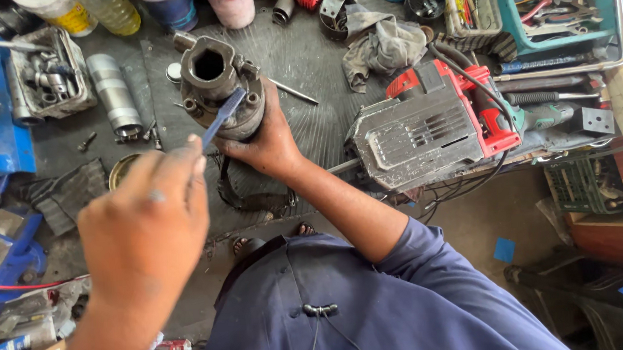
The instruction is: The person uses a small brush to scrub a cylindrical metal component, repeatedly rotating it to clean different sections. The person then places the component on the workbench and continues scrubbing its exterior surfaces.
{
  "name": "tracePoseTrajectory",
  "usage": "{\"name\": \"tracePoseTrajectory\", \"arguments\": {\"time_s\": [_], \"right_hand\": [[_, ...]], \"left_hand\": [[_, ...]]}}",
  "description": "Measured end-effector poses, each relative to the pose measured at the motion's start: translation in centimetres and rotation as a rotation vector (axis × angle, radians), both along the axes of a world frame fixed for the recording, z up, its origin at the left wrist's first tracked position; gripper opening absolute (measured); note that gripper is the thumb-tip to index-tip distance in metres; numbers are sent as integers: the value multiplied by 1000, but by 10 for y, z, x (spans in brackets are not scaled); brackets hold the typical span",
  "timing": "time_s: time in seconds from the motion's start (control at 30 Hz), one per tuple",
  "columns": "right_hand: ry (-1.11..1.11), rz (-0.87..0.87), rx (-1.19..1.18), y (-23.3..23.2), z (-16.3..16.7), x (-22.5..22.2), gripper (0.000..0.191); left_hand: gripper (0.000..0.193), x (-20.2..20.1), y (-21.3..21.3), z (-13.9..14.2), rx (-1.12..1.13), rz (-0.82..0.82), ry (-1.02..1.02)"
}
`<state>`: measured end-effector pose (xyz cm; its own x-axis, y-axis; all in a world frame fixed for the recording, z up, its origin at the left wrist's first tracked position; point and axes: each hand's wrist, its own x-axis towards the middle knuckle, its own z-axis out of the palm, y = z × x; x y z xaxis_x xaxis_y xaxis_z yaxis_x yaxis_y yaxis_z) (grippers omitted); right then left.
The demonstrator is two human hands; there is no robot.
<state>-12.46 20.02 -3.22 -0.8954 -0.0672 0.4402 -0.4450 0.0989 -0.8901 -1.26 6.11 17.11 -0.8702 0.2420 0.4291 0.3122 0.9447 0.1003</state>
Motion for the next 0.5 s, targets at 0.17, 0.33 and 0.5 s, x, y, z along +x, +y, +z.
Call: {"name": "tracePoseTrajectory", "arguments": {"time_s": [0.17,0.33,0.5], "right_hand": [[-38,-13,-30,-6,2,3,109],[-47,-166,-19,-20,8,15,110],[-74,-197,-48,-27,6,15,106]], "left_hand": [[48,22,21,-11,-218,78,-138],[53,29,13,-36,-159,71,-84],[52,5,-12,-61,-139,-53,39]]}}
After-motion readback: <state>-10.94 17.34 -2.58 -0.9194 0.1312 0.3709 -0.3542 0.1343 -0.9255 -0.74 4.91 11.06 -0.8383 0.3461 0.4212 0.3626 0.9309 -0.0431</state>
